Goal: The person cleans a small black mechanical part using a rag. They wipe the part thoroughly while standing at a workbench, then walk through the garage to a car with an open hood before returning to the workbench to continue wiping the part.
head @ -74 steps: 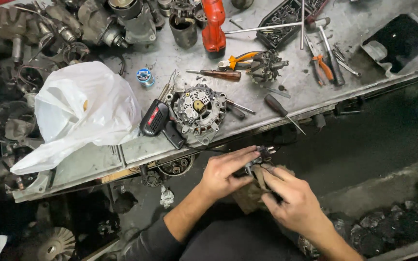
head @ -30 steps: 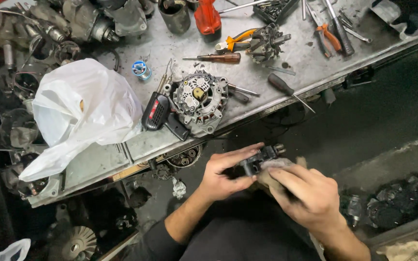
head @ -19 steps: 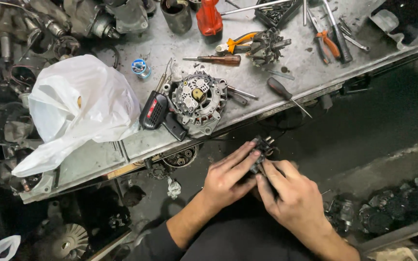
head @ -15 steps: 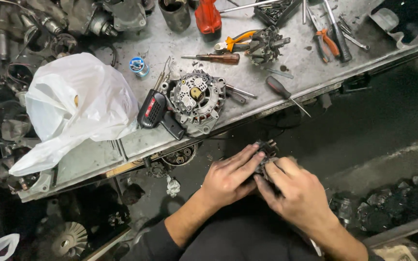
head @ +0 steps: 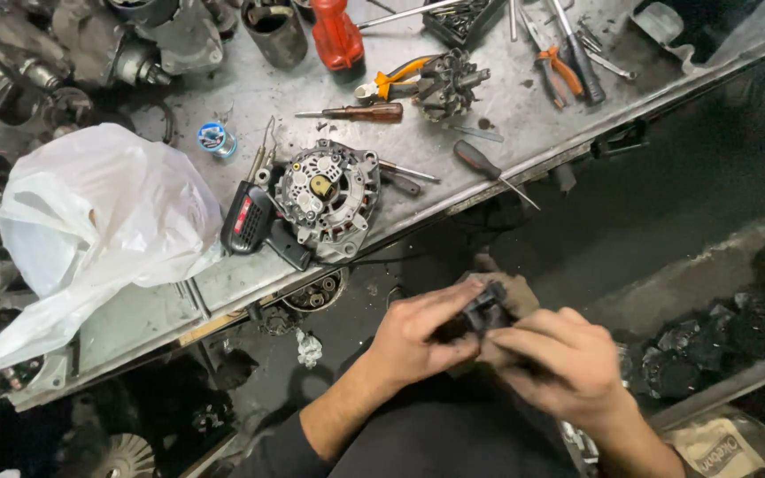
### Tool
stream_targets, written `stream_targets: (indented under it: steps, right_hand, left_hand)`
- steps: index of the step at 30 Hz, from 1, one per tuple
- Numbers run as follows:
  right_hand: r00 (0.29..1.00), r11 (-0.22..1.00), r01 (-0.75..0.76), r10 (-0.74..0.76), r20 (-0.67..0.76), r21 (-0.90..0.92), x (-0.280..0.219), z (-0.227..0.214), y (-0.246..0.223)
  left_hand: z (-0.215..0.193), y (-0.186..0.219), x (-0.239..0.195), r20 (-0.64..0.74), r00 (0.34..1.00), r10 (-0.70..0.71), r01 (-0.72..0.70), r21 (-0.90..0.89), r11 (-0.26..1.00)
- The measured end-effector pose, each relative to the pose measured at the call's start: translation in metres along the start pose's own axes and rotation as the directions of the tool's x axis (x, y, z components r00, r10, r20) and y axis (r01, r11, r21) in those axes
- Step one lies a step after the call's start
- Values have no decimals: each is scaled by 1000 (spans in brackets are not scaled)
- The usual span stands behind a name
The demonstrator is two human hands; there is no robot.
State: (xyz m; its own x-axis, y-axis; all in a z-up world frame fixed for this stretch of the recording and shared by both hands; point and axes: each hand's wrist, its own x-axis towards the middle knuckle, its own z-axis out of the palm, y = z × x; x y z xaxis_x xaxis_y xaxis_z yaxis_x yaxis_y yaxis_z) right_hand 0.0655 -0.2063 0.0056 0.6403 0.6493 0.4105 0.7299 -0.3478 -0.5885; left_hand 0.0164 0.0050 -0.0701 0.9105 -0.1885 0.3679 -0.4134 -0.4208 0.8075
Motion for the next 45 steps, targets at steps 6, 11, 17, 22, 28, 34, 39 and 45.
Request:
stream_targets:
  steps: [6, 11, 17, 22, 28, 34, 39, 45]
  right_hand:
    - [933, 934, -336, 348, -95, 119, -9, -7, 5]
    - [919, 919, -358, 379, -113, 165, -19, -8, 4]
    - [906, 916, -383, 397, -148, 117, -19, -13, -1]
    - [956, 962, -270, 274, -103, 51, -4, -19, 0]
    - [975, 973, 108, -64, 214, -203, 35, -21, -5]
    - [810, 949, 243, -86, 580, -198, 44, -6, 1]
    - [696, 936, 328, -147, 703, -129, 36, -1, 14]
    - [594, 910, 311, 37, 803, -273, 35, -2, 6]
  left_hand:
    - [30, -34, -9, -17, 899, -437, 356, -551, 755]
    - [25, -38, -6, 221, 765, -605, 339, -937, 88]
    - [24, -37, -15, 352, 801, -485, 233, -928, -289]
    - [18, -32, -22, 387, 805, -450, 289, -918, -273]
    - [15, -28, -24, 313, 787, -532, 416, -906, 83]
    - [13, -25, -26, 165, 838, -521, 436, -775, 457]
    - [9, -16, -26, 221, 820, -529, 525, -659, 539]
    - [-2, -11, -26, 262, 783, -564, 605, -529, 595]
